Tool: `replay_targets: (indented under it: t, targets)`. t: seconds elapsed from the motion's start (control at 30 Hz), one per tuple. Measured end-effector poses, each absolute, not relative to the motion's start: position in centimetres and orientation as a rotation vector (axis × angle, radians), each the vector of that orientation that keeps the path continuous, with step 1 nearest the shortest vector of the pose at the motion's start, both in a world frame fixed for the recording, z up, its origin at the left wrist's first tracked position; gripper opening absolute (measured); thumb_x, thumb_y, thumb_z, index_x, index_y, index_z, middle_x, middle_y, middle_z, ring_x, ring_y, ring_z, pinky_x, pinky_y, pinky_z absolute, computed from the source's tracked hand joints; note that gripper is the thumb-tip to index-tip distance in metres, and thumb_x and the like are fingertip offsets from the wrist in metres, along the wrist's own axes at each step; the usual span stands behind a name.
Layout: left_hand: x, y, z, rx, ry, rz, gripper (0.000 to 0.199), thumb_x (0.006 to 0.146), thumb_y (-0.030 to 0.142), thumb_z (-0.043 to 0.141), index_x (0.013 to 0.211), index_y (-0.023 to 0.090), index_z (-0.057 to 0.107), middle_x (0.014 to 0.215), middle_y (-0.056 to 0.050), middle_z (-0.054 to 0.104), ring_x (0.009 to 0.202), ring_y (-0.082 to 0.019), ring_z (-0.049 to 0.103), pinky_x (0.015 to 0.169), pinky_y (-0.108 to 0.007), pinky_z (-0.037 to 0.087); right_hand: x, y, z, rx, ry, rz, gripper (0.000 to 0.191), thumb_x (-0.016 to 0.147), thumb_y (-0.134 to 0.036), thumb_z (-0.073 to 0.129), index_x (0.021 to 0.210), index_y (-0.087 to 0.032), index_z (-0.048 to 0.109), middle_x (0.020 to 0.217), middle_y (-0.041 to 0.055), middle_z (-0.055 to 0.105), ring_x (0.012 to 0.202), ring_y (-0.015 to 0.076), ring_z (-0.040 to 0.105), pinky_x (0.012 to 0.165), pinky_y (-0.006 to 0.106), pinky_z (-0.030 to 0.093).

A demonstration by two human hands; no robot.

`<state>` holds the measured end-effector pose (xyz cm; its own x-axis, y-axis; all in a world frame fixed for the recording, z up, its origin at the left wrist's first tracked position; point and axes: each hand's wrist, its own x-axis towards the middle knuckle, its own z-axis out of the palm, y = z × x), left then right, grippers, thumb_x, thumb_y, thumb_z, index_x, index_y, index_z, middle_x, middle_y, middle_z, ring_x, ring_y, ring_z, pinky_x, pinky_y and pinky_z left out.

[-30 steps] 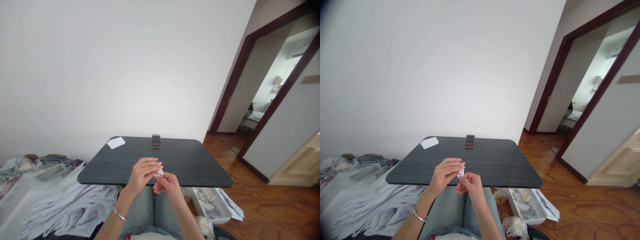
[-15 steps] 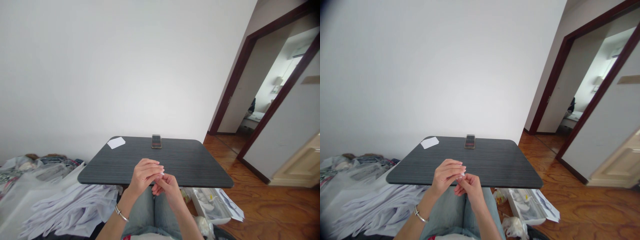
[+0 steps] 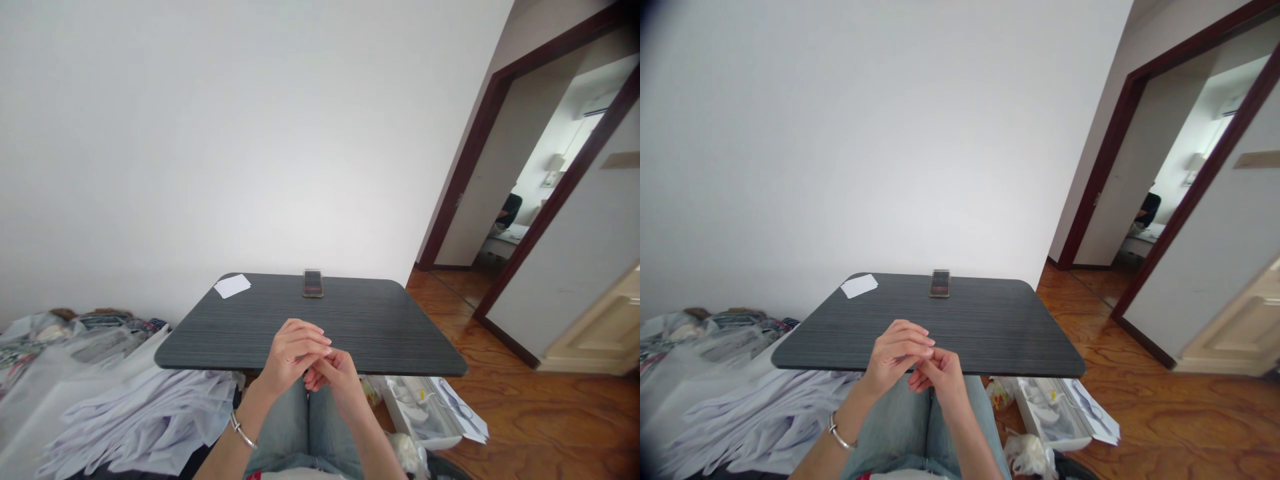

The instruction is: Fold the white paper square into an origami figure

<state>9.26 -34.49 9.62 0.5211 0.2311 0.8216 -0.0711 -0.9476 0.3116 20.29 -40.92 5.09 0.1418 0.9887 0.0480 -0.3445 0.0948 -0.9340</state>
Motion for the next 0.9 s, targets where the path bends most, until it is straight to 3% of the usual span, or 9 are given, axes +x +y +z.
replay_targets:
  t: [0.2, 0.3, 0.43, 0.5, 0.63, 0.9]
  targets:
    - [8.9, -34.6, 9.5, 2.393, 0.154, 1.343, 0.009, 0.073, 0.028, 0.064, 0.08, 0.023, 0.067, 0.089, -0.004, 0.07, 0.094, -0.021, 0.058, 0.088, -0.038, 0.038, 20.5, -40.9, 5.0, -0.951, -0.853, 1.139, 0.032, 0.064, -0.043, 0.069, 0.059, -0.013, 0.06, 0.048, 0.0021, 0.064, 0.039, 0.0108, 0.057, 0.039, 0.018, 0.043]
    - [8.6, -34.6, 9.2, 2.206, 0.239, 1.33, 0.04, 0.063, 0.042, 0.07, 0.096, 0.02, 0.063, 0.105, -0.01, 0.064, 0.106, -0.026, 0.051, 0.094, -0.042, 0.035, 20.8, -40.8, 5.1, -0.971, -0.834, 1.048, 0.032, 0.064, -0.044, 0.069, 0.057, -0.015, 0.057, 0.045, 0.0008, 0.063, 0.038, 0.0106, 0.055, 0.039, 0.019, 0.043]
    - [8.6, -34.6, 9.4, 1.758, 0.377, 1.299, 0.051, 0.082, 0.054, 0.038, 0.107, 0.015, 0.058, 0.117, -0.015, 0.056, 0.108, -0.027, 0.05, 0.09, -0.04, 0.039, 21.1, -40.8, 5.1, -0.988, -0.83, 0.96, 0.033, 0.066, -0.045, 0.068, 0.06, -0.015, 0.057, 0.05, 0.0037, 0.066, 0.041, 0.0112, 0.058, 0.04, 0.019, 0.044]
    - [8.7, -34.6, 9.8, 1.578, 0.458, 1.197, 0.046, 0.084, 0.049, 0.038, 0.107, 0.014, 0.058, 0.115, -0.014, 0.057, 0.101, -0.025, 0.054, 0.082, -0.036, 0.044, 21.0, -40.9, 5.0, -0.984, -0.843, 0.948, 0.032, 0.067, -0.045, 0.067, 0.061, -0.014, 0.057, 0.051, 0.0042, 0.066, 0.042, 0.0113, 0.058, 0.041, 0.019, 0.044]
    - [9.0, -34.9, 10.5, 1.499, 0.5, 0.933, 0.048, 0.071, 0.038, 0.064, 0.112, 0.015, 0.053, 0.106, -0.012, 0.06, 0.089, -0.02, 0.058, 0.073, -0.028, 0.045, 20.8, -41.0, 4.9, -0.993, -0.884, 0.94, 0.031, 0.069, -0.043, 0.066, 0.062, -0.014, 0.058, 0.05, 0.0037, 0.066, 0.041, 0.0111, 0.058, 0.042, 0.019, 0.044]
    - [9.2, -34.8, 10.1, 1.436, 0.533, 0.818, 0.04, 0.067, 0.025, 0.067, 0.104, 0.012, 0.055, 0.078, -0.002, 0.06, 0.065, -0.011, 0.053, 0.055, -0.02, 0.042, 20.8, -40.9, 4.8, -0.999, -0.96, 0.998, 0.026, 0.071, -0.039, 0.064, 0.066, -0.014, 0.062, 0.05, 0.001, 0.064, 0.042, 0.0098, 0.056, 0.042, 0.018, 0.044]
